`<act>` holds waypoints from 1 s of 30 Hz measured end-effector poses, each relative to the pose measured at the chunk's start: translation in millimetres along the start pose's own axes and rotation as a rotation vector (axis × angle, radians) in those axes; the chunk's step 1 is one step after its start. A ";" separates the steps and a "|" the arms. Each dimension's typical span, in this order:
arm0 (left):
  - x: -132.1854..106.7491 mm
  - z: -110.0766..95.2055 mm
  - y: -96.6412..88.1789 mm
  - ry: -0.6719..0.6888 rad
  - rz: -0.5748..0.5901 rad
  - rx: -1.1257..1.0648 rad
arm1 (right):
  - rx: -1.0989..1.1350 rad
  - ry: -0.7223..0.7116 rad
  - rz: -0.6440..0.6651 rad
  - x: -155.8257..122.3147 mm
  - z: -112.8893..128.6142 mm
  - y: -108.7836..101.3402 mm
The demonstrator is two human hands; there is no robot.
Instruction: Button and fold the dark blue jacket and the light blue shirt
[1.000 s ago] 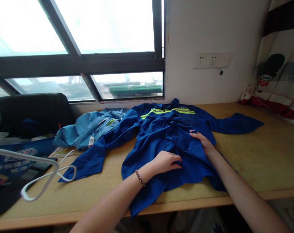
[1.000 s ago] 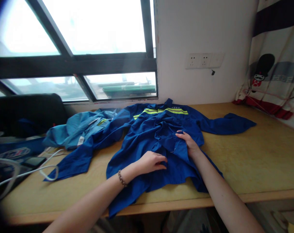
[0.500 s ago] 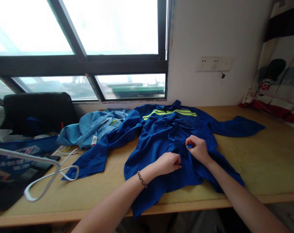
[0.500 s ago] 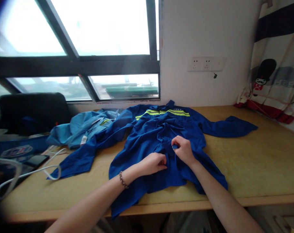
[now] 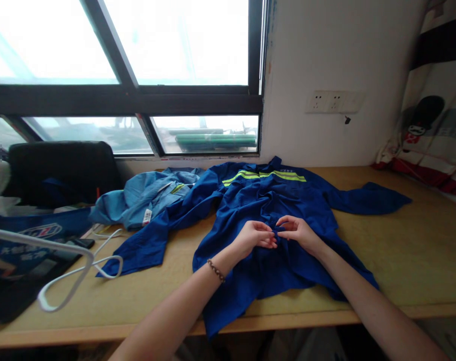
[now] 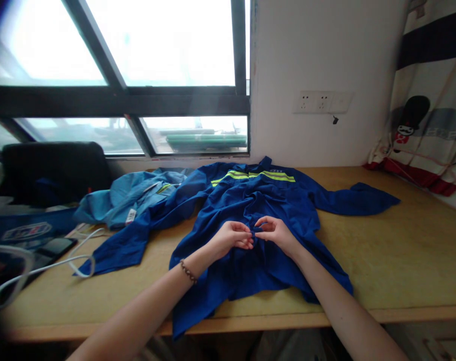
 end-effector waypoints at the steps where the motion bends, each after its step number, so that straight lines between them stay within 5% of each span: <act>1: -0.2 0.7 -0.7 -0.011 0.003 -0.009 | 0.004 -0.007 0.004 -0.2 1.0 0.7; 10: 0.5 8.8 2.9 -0.072 0.066 -0.020 | 0.008 -0.023 0.138 -2.1 7.5 12.4; 23: 3.3 3.4 1.8 0.006 -0.089 0.013 | -0.171 -0.109 0.023 -1.0 2.7 4.4; 30: 5.3 4.7 -4.2 0.006 -0.115 0.006 | -0.047 -0.071 -0.017 -0.8 7.5 1.9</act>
Point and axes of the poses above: each hand's wrist, its own x-axis towards the middle knuckle, its own y-axis out of the palm, z = x × y, the point moved 8 cm from there along x, towards the middle knuckle, and after that the axes turned 15 degrees about -y, right-handed, at the moved point
